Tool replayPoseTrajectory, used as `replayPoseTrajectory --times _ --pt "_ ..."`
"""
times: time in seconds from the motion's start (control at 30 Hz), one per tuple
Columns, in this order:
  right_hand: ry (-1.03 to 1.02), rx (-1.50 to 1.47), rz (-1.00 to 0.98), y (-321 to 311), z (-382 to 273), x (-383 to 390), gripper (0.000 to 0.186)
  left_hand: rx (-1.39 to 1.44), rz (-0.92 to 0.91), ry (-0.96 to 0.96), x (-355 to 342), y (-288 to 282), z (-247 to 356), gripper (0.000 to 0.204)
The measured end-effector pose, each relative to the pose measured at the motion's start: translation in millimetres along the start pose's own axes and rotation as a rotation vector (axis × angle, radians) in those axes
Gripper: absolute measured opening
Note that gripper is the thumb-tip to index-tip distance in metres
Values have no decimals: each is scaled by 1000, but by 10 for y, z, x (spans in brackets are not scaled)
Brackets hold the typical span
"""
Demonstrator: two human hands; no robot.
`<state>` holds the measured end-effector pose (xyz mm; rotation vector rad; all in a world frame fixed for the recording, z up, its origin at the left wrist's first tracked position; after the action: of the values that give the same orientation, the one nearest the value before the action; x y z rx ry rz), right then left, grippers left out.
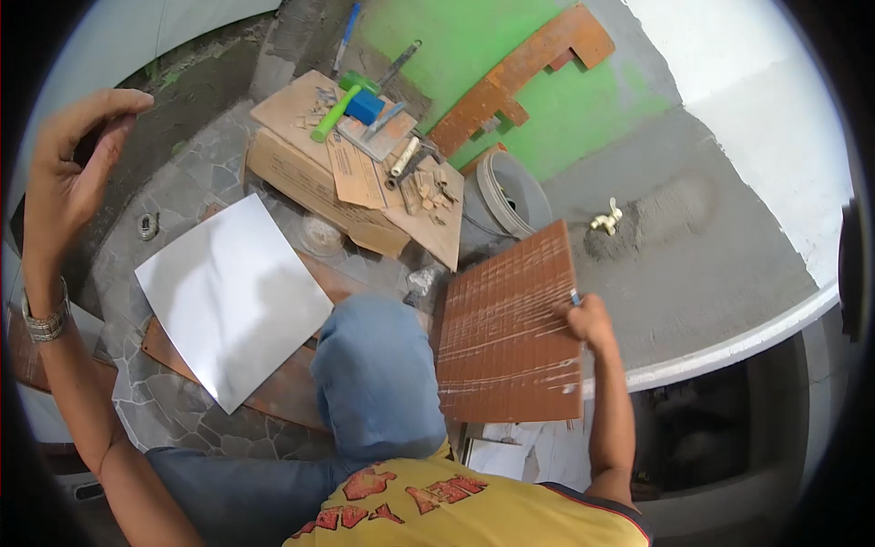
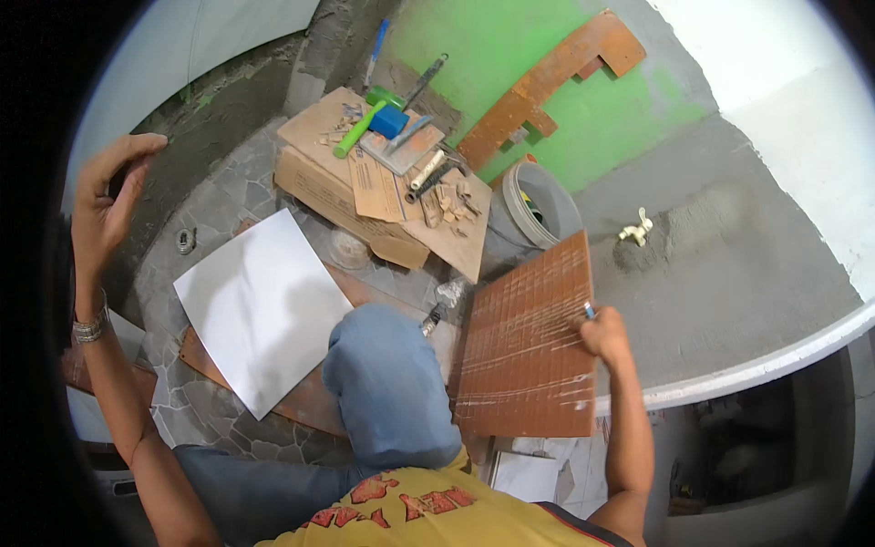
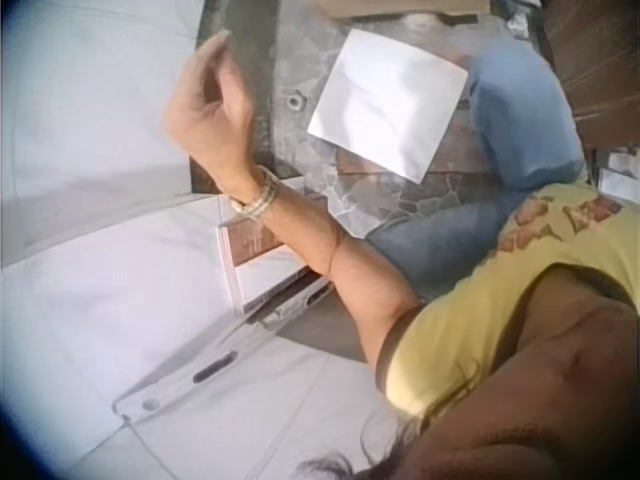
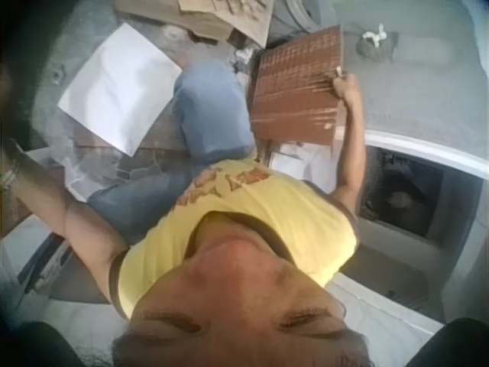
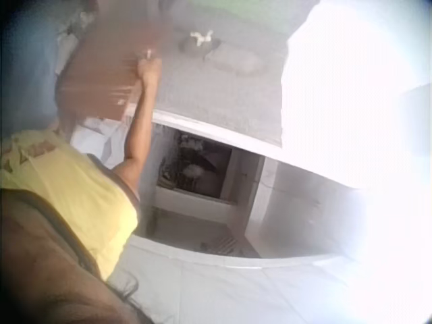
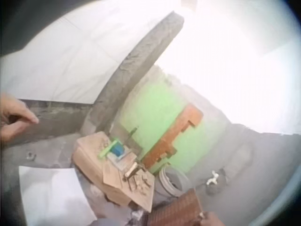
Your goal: The person measures white floor tiles with a measuring tape, marks them with a pen, and checks the alignment against a wall using a spirit level.
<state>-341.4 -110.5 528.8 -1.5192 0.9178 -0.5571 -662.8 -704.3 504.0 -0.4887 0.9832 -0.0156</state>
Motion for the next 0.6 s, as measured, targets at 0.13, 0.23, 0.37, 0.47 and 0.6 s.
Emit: replayPoseTrajectory --times 0.13,0.23,0.37,0.47,0.6 --pt "-10 -15 76 -1086 -581 335 31 69 101 158 -20 190 313 22" --pt "-101 -83 119 -1779 -893 467 34 198 -5 81 -42 485 474 21" --pt "-168 -94 290 -2451 -1338 633 31 520 -174 -113 -137 1281 760 27" --pt "-388 -282 179 -2629 -1806 909 27 637 -236 -250 -10 2060 835 54" --pt "-544 -347 259 -2486 -2344 1108 25 932 -221 -735 430 2540 960 75"
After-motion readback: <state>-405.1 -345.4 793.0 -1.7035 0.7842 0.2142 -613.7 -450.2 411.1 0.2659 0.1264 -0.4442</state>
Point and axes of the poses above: each hand's wrist, its own x-axis away from the middle knuckle, its own y-axis out of the palm, z = x × y, the point moved 5 cm from there along -x, towards the middle knuckle, and after that the axes turned 11 degrees about z, right-handed, at the moved point
